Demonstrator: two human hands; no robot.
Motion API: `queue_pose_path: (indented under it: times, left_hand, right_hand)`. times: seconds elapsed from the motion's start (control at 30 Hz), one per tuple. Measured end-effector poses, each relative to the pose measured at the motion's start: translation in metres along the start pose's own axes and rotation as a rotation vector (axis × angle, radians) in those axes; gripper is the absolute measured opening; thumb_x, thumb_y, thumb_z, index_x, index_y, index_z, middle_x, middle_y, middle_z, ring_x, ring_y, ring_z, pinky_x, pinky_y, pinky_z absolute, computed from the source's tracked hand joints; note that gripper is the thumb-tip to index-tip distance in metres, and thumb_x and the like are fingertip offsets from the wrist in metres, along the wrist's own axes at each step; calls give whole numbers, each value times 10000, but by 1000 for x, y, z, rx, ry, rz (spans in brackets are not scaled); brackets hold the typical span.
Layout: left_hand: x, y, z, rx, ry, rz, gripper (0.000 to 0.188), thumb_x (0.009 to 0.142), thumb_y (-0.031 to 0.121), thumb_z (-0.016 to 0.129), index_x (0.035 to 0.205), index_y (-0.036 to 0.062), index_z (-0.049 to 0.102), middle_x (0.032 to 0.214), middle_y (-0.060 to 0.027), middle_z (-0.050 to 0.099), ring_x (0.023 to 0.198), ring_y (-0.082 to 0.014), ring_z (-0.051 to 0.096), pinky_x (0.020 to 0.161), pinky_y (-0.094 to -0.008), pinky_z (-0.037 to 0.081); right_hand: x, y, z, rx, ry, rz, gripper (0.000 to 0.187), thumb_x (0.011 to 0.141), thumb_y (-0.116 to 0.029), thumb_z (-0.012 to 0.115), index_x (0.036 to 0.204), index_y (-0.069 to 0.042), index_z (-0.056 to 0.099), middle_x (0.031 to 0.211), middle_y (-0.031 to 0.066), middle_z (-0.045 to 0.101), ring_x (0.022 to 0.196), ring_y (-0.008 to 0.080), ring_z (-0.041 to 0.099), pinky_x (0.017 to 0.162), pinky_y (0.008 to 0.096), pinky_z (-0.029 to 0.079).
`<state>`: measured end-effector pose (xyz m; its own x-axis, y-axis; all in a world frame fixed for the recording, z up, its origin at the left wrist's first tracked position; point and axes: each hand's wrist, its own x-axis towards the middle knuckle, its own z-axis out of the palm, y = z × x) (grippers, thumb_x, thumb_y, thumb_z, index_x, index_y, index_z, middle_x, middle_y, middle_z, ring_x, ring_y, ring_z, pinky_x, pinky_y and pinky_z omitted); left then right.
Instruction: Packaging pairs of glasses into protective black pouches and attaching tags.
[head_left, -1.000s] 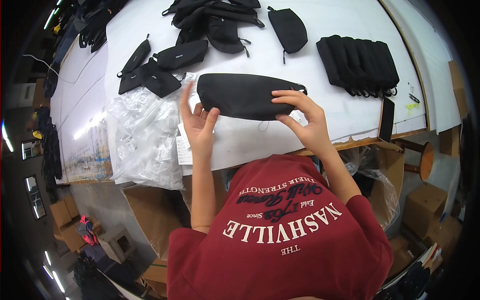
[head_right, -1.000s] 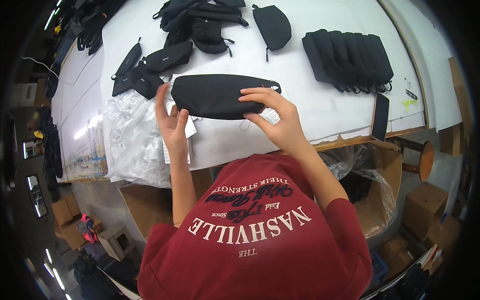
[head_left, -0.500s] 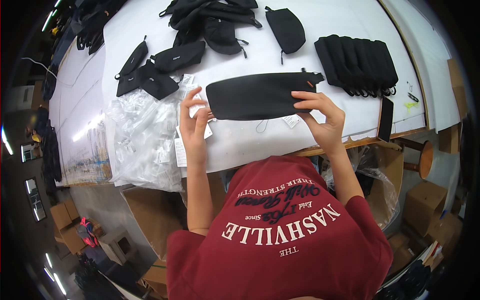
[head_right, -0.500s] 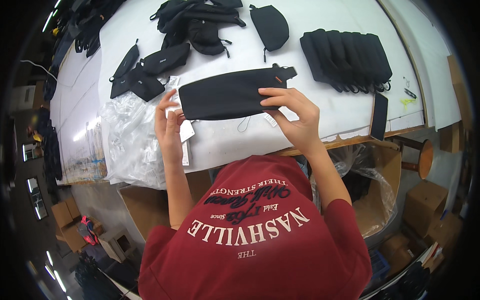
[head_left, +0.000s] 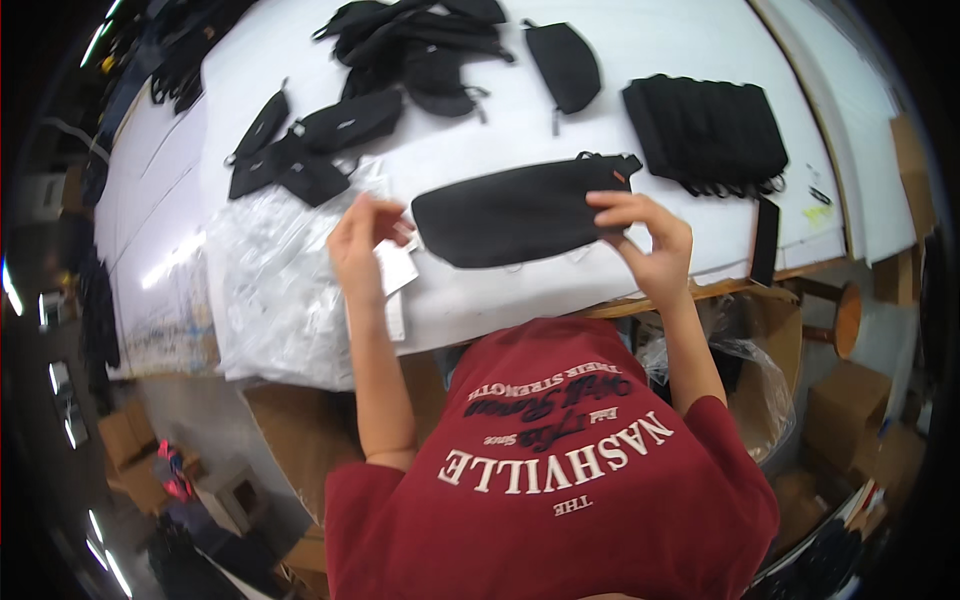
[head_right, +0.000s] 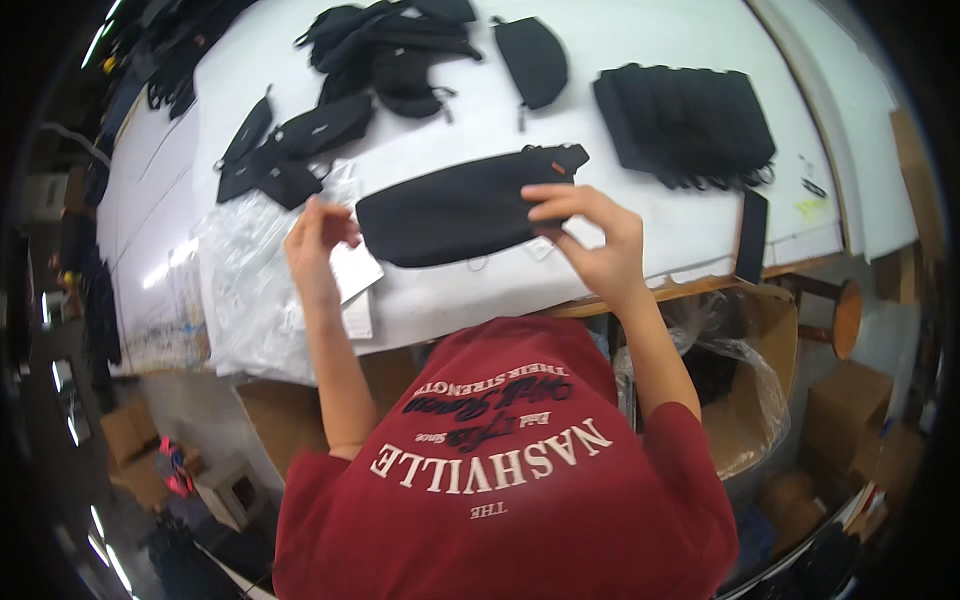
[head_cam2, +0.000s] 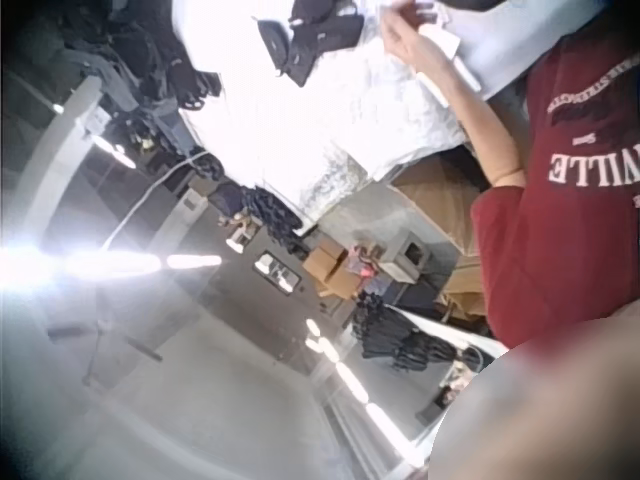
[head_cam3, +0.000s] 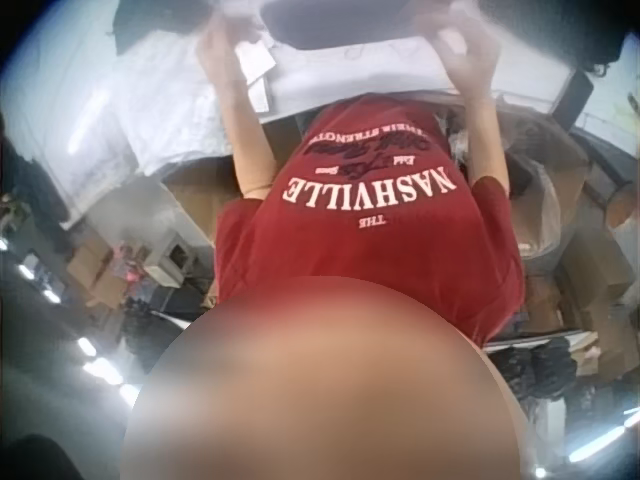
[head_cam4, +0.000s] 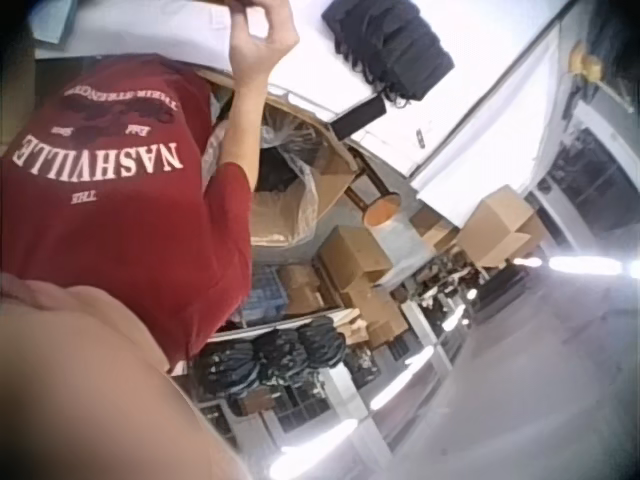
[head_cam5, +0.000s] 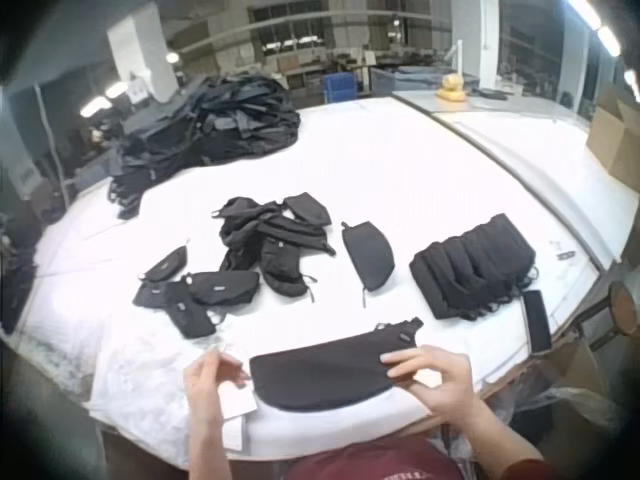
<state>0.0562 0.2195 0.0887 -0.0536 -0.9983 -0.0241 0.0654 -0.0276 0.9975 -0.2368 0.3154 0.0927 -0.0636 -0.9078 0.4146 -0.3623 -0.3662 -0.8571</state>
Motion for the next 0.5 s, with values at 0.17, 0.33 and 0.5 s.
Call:
queue_pose_path:
  times: [0.17, 0.33, 0.5]
  left_hand:
    - [-14, -31, -38, 424, 148, 112, 390, 989, 255, 435, 841, -41, 642, 820, -98, 654, 751, -131, 590, 658, -269, 458]
    - [-37, -66, -74, 1215, 191, 187, 555, 854, 353, 638, 1225, -32, 487, 1290, -198, 435, 1178, -322, 410, 985, -439, 334]
    - [-57, -93, -93, 1356, 204, -41, 758, 786, 435, 688, 1321, -22, 406, 1337, -212, 367, 1237, -388, 319, 1035, -481, 266]
  right_hand:
    - [36, 62, -104, 53, 556, 147, 178, 847, 1, 637, 1025, -12, 642, 1037, 48, 657, 840, 65, 562, 722, 184, 455]
    - [35, 166, -297, 176, 1085, 289, 292, 832, -191, 713, 1019, 6, 607, 896, 58, 636, 713, 141, 607, 620, 228, 495]
    - [14, 255, -346, 343, 1043, 679, 282, 838, -191, 696, 1048, -34, 591, 981, 99, 611, 712, 207, 604, 552, 263, 494]
